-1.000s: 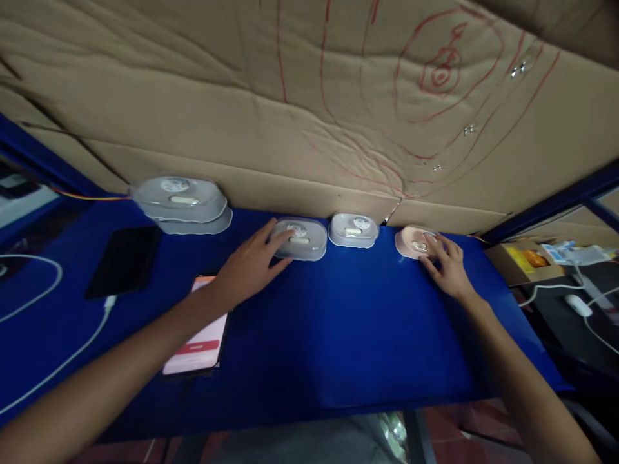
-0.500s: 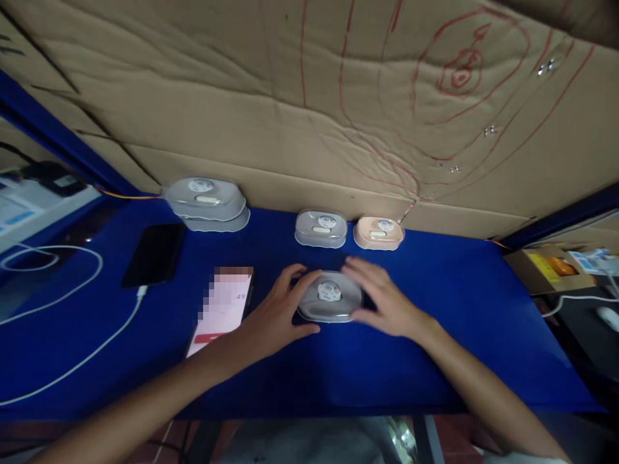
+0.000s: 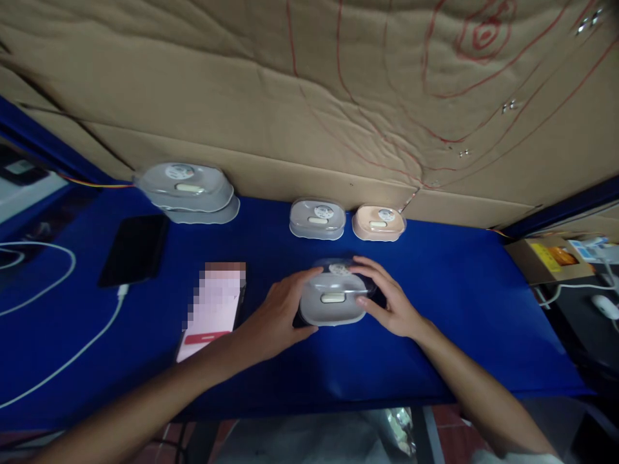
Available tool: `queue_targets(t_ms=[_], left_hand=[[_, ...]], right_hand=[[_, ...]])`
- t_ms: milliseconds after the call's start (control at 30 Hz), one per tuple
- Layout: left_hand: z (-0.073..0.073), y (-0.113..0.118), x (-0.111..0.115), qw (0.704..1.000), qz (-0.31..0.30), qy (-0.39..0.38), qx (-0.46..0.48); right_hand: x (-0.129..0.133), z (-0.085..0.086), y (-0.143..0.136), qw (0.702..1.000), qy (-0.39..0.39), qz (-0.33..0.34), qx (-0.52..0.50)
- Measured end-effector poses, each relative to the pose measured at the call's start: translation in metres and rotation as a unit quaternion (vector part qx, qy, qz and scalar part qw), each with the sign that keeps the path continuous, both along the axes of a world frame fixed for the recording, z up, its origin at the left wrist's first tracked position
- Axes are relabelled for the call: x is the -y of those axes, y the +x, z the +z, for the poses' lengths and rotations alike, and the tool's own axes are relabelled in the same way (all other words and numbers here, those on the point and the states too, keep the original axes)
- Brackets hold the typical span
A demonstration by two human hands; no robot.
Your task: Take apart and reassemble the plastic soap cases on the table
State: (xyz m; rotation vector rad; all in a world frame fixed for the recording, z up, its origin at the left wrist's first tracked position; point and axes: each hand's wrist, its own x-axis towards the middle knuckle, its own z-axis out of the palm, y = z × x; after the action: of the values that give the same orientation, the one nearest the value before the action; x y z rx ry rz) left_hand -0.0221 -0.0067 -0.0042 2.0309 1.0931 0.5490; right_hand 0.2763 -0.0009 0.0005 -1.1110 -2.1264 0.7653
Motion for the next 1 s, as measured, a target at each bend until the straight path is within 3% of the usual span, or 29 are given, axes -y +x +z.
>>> queue_targets(t_ms=[133,200,367,533,700,800,933,1000], left_hand=[[0.008,-0.004,0.001,0.998,0.014,-0.059,0.022],[0.009,-0.006,0.000,0.994,0.021,-0.087,0.062],[0.000,-0.001,0.003,0.973,0.046,-0.111,0.196],[-0.009,0.005,0.004,0.957,0.053,-0.159,0.236],[-0.013,0.004,0.003,0.962,0.039,-0.171,0.208],[-0.007,0.001,0.005,0.962,0.026,-0.185,0.199],[0.009,-0.003,0.003,0.926,0.028,-0.295,0.234],[0.017,-0.005,0.000,0.900,0.040,-0.348,0.258]], right_hand=[[-0.009,-0.007,0.009,0.993,0.037,-0.103,0.054],[-0.010,-0.008,0.012,0.988,0.062,-0.116,0.085],[0.008,0.004,-0.009,0.974,0.127,0.051,0.183],[0.016,0.004,-0.026,0.964,0.152,0.066,0.207],[0.013,0.001,-0.017,0.980,0.140,0.051,0.131],[0.010,0.003,-0.005,0.993,0.119,-0.014,0.020],[0.001,0.004,0.015,0.972,0.016,-0.166,-0.165],[-0.003,0.005,0.022,0.960,-0.024,-0.197,-0.199]])
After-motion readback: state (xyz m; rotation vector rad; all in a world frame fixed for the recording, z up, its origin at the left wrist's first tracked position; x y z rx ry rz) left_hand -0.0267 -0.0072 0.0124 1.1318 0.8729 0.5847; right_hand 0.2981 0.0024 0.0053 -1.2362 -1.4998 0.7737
